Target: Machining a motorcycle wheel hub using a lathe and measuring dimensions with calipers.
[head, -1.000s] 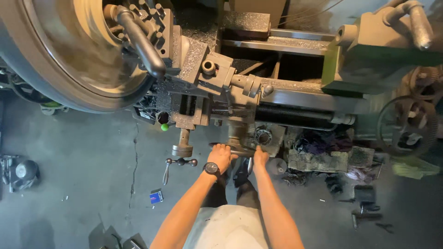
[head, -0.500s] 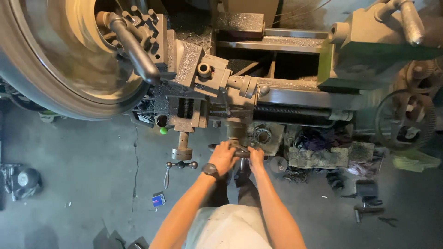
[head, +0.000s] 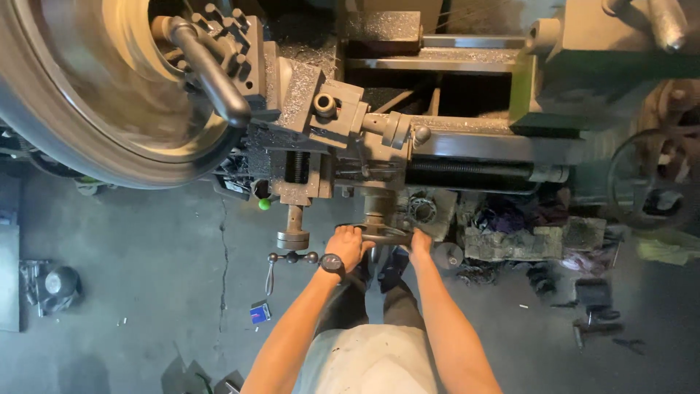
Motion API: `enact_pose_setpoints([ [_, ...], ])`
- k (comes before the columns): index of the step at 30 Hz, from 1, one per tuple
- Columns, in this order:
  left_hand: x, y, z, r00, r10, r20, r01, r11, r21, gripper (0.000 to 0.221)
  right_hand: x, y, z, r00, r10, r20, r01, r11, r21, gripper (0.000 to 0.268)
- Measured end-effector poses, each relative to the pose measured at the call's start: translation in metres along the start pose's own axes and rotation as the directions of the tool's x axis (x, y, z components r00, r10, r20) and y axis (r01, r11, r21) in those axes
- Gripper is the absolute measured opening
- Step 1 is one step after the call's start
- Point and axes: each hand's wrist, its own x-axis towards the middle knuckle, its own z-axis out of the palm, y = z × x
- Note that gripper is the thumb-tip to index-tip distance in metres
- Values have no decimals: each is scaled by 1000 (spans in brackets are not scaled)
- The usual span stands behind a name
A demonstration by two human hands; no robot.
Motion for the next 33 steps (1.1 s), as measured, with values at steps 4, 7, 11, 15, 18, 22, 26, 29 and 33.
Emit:
enact_pose_setpoints([
  [4,8,18,17,998,13,-54,-9,996,86,52,-76,-25,28,990,-83,-117,70,992,-110,34],
  [7,13,35,24,996,-76,46,65,977,205,56,-71,0,35,975,-197,-104,157,938,-310,44],
  [11,21,50,42,997,-81,10,69,900,431,55,-60,20,40,785,-619,-1,517,657,-549,58],
  [15,25,64,26,991,-102,87,74,959,273,55,-158,-58,59,992,-119,-37,110,975,-193,52],
  [18,18,50,-6,991,43,123,-53,995,83,45,-86,-19,35,959,-280,-37,253,911,-326,41],
  [22,10,-3,-26,994,106,20,-100,974,-205,52,-33,7,12,942,-328,74,336,918,-209,21],
  [26,5,-39,-6,993,22,113,9,964,-265,68,-26,-3,5,974,-117,196,121,993,-7,12],
  [29,1,-27,-3,990,-23,141,50,981,-185,64,46,34,-20,955,-57,293,39,997,65,9],
  [33,-1,4,-10,995,-79,60,82,995,-49,60,-6,5,-8,988,-58,141,51,997,58,17],
])
